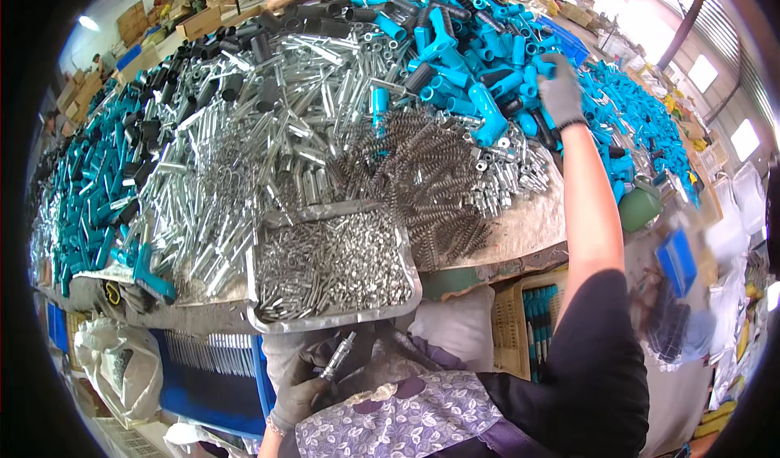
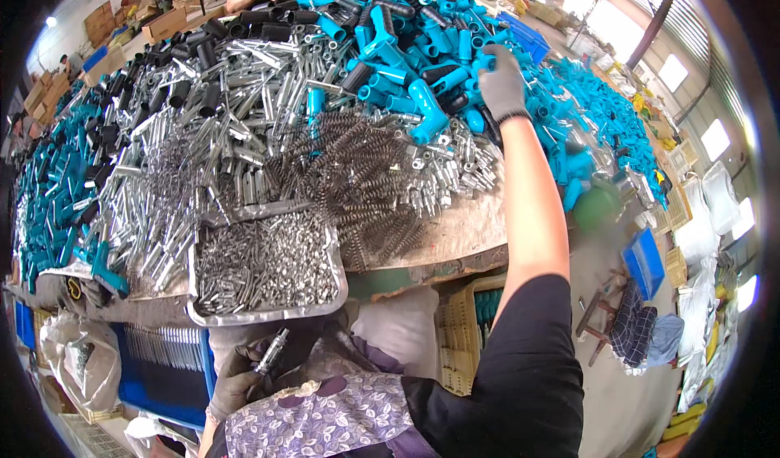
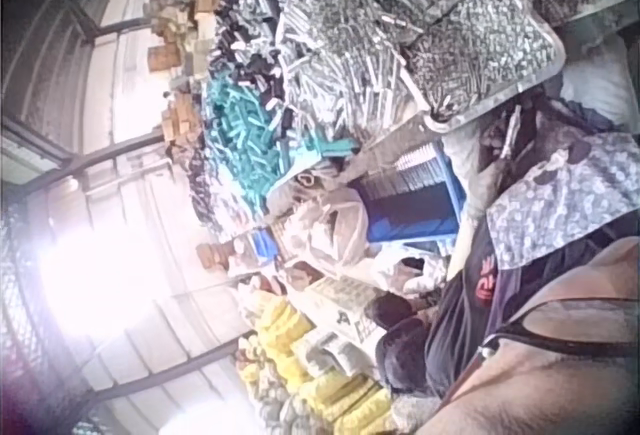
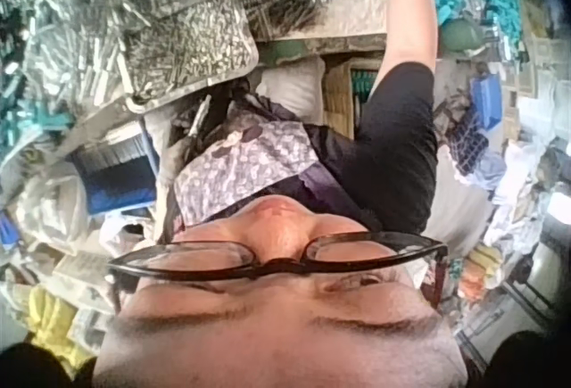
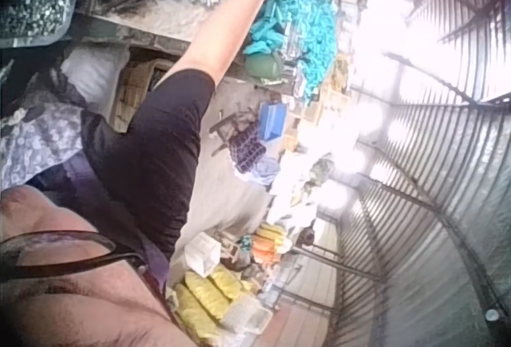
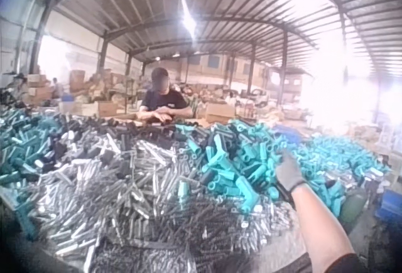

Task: The person assembles tools by inserting metal rods, springs, and pins into plastic handles by hand. They place the completed tool into a plastic crate and assemble another tool using components from the table.

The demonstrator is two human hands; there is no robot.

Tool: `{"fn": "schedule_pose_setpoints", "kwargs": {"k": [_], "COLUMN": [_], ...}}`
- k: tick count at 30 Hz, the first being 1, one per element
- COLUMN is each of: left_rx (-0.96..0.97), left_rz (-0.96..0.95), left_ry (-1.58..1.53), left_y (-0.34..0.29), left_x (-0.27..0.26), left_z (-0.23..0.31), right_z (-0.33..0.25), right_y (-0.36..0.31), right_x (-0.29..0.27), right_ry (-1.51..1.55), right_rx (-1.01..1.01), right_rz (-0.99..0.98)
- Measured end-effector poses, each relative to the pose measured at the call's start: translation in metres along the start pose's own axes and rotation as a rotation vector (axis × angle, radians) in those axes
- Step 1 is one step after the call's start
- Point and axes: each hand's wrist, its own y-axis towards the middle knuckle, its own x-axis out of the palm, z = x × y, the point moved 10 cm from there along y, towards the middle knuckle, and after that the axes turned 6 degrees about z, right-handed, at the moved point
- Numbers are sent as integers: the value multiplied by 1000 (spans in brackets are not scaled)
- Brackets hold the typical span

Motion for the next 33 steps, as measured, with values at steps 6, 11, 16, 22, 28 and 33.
{"fn": "schedule_pose_setpoints", "kwargs": {"k": [6, 11, 16, 22, 28, 33], "left_rx": [110, 34, -95, -105, -78, -134], "left_rz": [-15, 120, 110, 70, 14, -9], "left_ry": [106, 158, 50, 43, 119, 127], "left_y": [-11, -20, -27, -38, -45, -44], "left_x": [4, 13, -2, -20, -18, -16], "left_z": [15, 30, 12, 4, 4, -3], "right_z": [-135, -228, -229, -251, -251, -288], "right_y": [-195, -476, -488, -399, -419, -429], "right_x": [-88, -87, -91, -82, -47, -33], "right_ry": [813, 975, 960, 724, 973, 1045], "right_rx": [377, 574, 642, 72, 694, 646], "right_rz": [-635, -1543, -1378, -1038, -1123, -1276]}}
